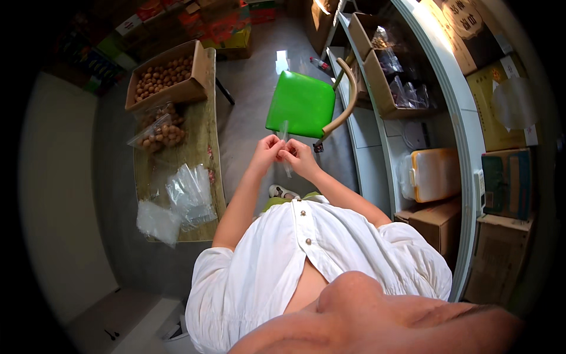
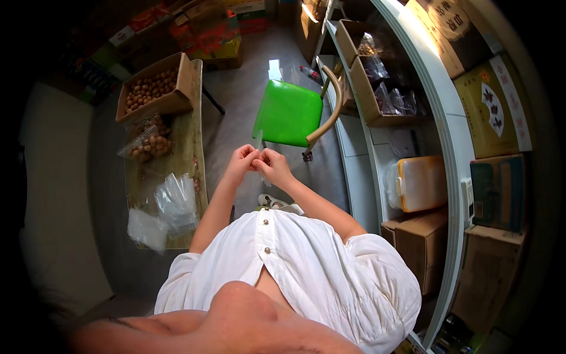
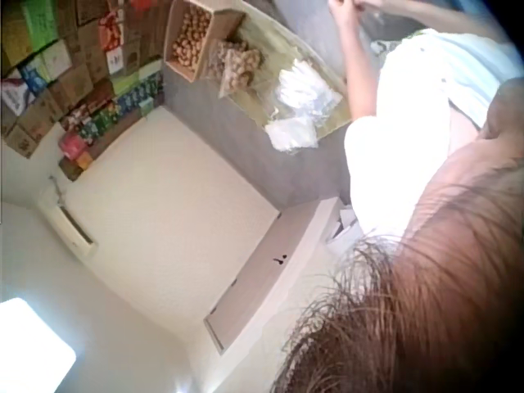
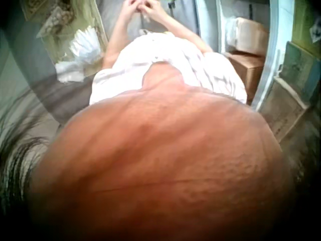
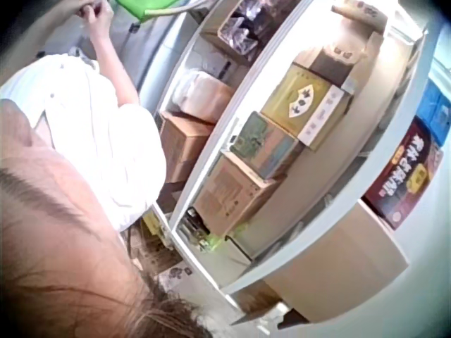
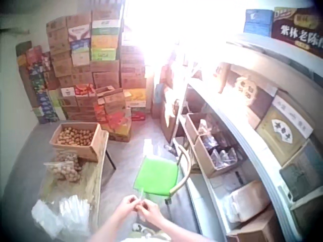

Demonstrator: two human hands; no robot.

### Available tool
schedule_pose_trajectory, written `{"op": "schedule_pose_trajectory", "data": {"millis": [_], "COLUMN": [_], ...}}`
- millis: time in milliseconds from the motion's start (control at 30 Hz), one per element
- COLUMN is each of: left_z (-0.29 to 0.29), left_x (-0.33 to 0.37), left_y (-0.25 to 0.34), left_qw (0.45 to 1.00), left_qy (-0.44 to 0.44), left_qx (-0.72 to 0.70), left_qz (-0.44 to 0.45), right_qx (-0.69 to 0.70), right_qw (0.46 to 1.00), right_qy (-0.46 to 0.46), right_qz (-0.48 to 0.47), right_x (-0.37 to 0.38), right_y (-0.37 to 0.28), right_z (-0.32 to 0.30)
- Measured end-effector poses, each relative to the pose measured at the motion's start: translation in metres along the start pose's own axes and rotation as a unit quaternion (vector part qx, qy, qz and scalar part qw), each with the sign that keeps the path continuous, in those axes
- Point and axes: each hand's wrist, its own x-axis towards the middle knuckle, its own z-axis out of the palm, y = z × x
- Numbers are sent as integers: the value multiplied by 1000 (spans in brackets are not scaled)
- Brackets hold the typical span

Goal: The person picks up walnuts from a cardboard box and places them into plastic bags by hand on a wooden table.

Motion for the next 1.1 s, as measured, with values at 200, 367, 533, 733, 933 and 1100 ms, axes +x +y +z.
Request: {"op": "schedule_pose_trajectory", "data": {"millis": [200, 367, 533, 733, 933, 1100], "left_z": [52, 70, 93, 102, 110, 73], "left_x": [-34, -75, -95, -108, -114, -103], "left_y": [-21, -42, -44, -46, -43, -47], "left_qw": [998, 995, 981, 976, 925, 872], "left_qy": [-8, -43, -77, -60, 21, 162], "left_qx": [53, 45, 124, 171, 379, 460], "left_qz": [-27, -80, -131, -118, -2, 33], "right_qx": [32, 80, 97, 134, -61, -130], "right_qw": [999, 995, 993, 988, 991, 977], "right_qy": [24, 6, 19, 32, 113, 168], "right_qz": [-17, 62, 59, 66, -33, -8], "right_x": [-63, -125, -166, -175, -154, -120], "right_y": [13, 18, 16, 29, 24, 34], "right_z": [-26, -35, -40, -44, -48, -72]}}
